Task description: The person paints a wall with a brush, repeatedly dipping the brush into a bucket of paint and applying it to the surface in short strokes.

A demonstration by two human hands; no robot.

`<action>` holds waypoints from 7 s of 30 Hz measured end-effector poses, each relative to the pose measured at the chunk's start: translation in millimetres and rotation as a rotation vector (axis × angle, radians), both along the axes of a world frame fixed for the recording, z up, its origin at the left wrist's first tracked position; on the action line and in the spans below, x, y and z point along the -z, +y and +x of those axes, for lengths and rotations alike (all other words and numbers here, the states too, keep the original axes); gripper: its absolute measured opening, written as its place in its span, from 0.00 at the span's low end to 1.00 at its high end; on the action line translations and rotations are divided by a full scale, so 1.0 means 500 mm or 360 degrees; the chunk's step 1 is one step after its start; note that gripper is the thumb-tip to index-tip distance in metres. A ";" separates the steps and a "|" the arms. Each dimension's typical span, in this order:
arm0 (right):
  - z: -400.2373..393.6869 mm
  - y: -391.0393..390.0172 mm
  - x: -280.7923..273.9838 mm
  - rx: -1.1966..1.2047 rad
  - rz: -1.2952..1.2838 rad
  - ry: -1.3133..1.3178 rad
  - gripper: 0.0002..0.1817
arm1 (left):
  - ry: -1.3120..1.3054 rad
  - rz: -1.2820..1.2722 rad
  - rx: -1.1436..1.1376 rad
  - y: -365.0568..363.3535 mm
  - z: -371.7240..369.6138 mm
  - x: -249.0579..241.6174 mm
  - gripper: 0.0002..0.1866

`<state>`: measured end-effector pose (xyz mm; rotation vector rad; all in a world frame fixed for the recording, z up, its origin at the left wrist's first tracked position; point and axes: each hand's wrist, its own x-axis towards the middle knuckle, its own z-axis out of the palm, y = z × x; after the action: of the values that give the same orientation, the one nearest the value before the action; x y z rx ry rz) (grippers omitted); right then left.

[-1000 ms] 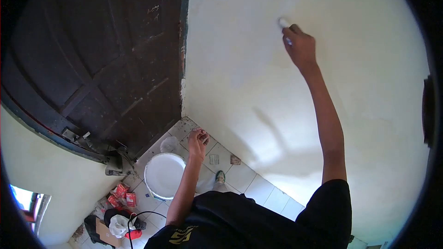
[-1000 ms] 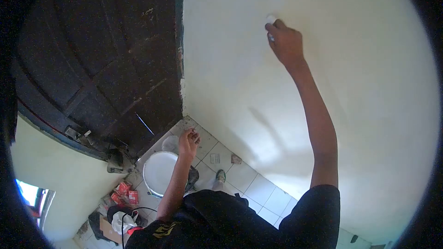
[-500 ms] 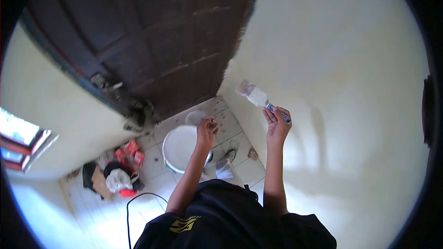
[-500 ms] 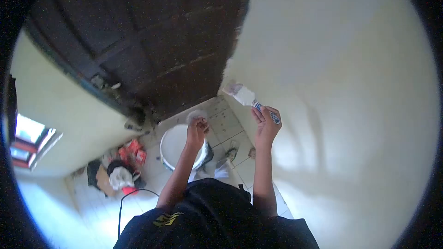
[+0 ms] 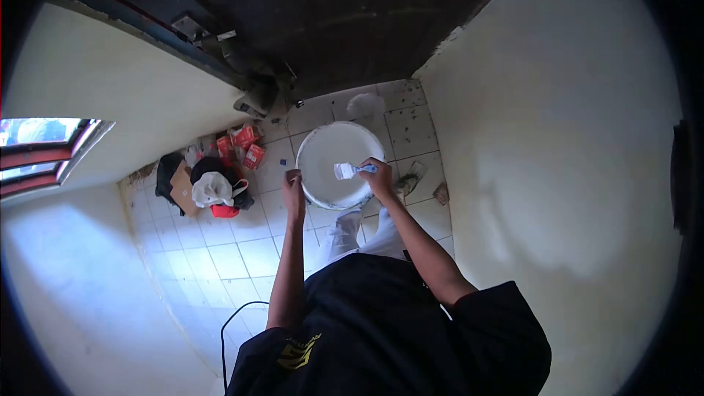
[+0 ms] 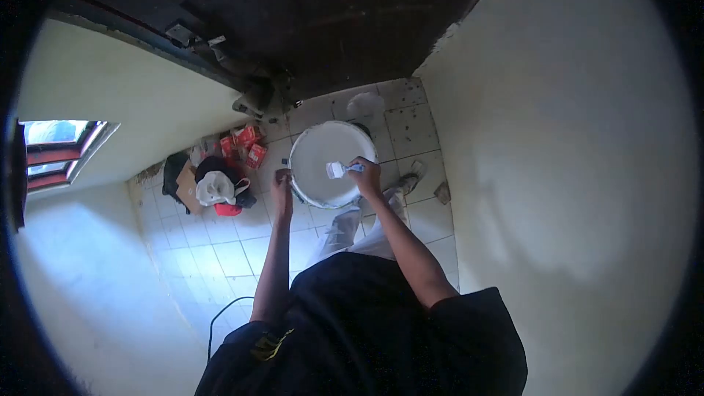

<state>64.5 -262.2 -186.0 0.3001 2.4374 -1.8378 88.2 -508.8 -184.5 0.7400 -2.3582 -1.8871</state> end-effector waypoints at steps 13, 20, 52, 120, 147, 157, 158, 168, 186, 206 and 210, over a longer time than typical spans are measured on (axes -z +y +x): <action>-0.018 -0.149 0.204 -0.0374 0.0417 0.0032 0.04 | -0.0385 -0.0716 0.0531 0.001 0.100 0.041 0.27; -0.049 -0.182 0.227 0.0081 -0.0577 -0.0741 0.03 | -0.0422 -0.0571 0.0528 -0.018 0.092 0.044 0.24; -0.168 0.476 -0.795 0.0506 0.0363 0.1024 0.06 | 0.0412 0.0828 0.0206 0.337 -0.252 -0.123 0.05; -0.607 0.635 -1.226 -0.1065 0.3198 0.1229 0.09 | 0.0268 0.1256 0.0263 0.704 -0.372 -0.197 0.06; -0.646 0.656 -1.247 -0.0916 0.3004 0.1108 0.06 | 0.0534 0.1311 -0.0095 0.734 -0.427 -0.204 0.07; -0.481 0.687 -1.129 -0.1443 0.3384 0.0889 0.06 | 0.0664 0.1332 -0.0247 0.749 -0.433 -0.231 0.08; -0.447 0.694 -1.112 -0.1528 0.3318 0.0827 0.05 | 0.0634 0.1318 -0.0218 0.754 -0.434 -0.230 0.08; -0.321 0.623 -1.142 -0.1361 0.2807 0.0328 0.05 | 0.0693 0.1377 -0.0092 0.774 -0.410 -0.255 0.06; -0.725 0.631 -0.935 -0.0610 0.3263 0.1266 0.09 | 0.0603 0.1371 -0.0161 0.726 -0.419 -0.219 0.08; -0.742 0.608 -1.029 -0.0097 0.3357 0.1350 0.08 | 0.0562 0.1284 -0.0145 0.711 -0.405 -0.234 0.08; -0.798 0.632 -0.826 -0.0146 0.3547 0.1239 0.05 | 0.0619 0.1321 -0.0053 0.714 -0.396 -0.236 0.08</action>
<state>-334.4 54.0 227.1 -0.5527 3.2751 1.7062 -109.7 -151.7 -66.4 0.3554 -1.2930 -2.6829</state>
